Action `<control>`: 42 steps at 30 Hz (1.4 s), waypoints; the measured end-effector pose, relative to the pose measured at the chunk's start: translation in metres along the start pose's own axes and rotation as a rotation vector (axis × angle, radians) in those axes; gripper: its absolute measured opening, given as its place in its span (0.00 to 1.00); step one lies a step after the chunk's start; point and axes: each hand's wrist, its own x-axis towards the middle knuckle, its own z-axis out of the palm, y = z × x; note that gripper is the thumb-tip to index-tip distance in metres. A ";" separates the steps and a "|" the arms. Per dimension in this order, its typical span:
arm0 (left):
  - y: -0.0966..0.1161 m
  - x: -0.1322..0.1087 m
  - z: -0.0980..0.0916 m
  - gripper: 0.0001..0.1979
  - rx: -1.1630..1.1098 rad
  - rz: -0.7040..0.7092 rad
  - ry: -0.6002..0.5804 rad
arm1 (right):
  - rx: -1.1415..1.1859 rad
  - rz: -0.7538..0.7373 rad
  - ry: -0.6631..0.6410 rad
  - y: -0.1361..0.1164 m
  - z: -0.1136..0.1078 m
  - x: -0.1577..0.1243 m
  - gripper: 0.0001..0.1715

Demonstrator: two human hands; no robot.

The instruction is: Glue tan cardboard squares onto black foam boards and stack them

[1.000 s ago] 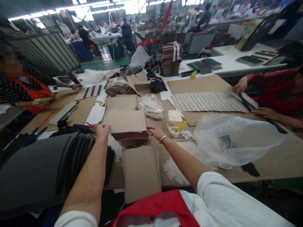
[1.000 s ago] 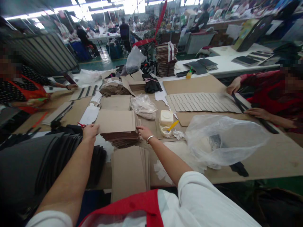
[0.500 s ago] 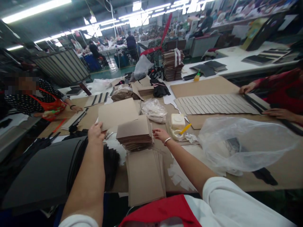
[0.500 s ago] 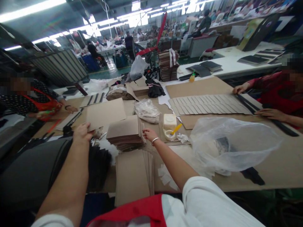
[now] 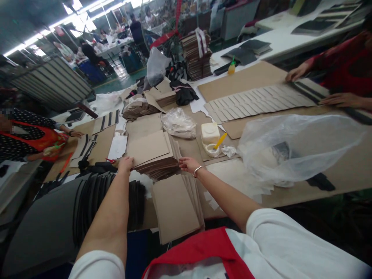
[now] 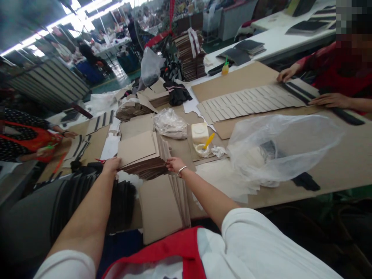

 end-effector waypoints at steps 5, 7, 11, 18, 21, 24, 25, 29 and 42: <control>0.018 -0.012 -0.002 0.28 0.116 0.194 0.124 | 0.140 0.029 -0.010 0.006 0.005 0.001 0.09; 0.029 -0.029 0.001 0.33 0.191 0.491 0.149 | 0.189 0.042 -0.018 0.005 0.005 0.000 0.08; 0.048 -0.062 0.022 0.43 0.385 0.855 -0.007 | 0.260 0.052 -0.048 0.003 0.005 -0.004 0.08; 0.049 -0.075 0.054 0.44 0.556 0.865 -0.017 | 0.132 -0.008 0.046 0.005 0.012 -0.010 0.08; 0.052 -0.076 0.055 0.43 0.573 0.840 0.001 | 0.045 -0.031 0.122 0.006 0.017 -0.012 0.08; 0.057 -0.079 0.054 0.43 0.579 0.819 0.008 | 0.059 -0.027 0.155 0.006 0.021 -0.013 0.08; 0.058 -0.080 0.054 0.43 0.579 0.814 0.011 | 0.068 -0.020 0.158 0.006 0.022 -0.014 0.08; 0.061 -0.084 0.055 0.42 0.567 0.793 0.016 | 0.145 0.023 0.127 0.006 0.023 -0.015 0.08; 0.070 -0.084 0.060 0.47 0.461 0.795 0.042 | 0.391 0.107 -0.056 -0.016 0.019 -0.024 0.08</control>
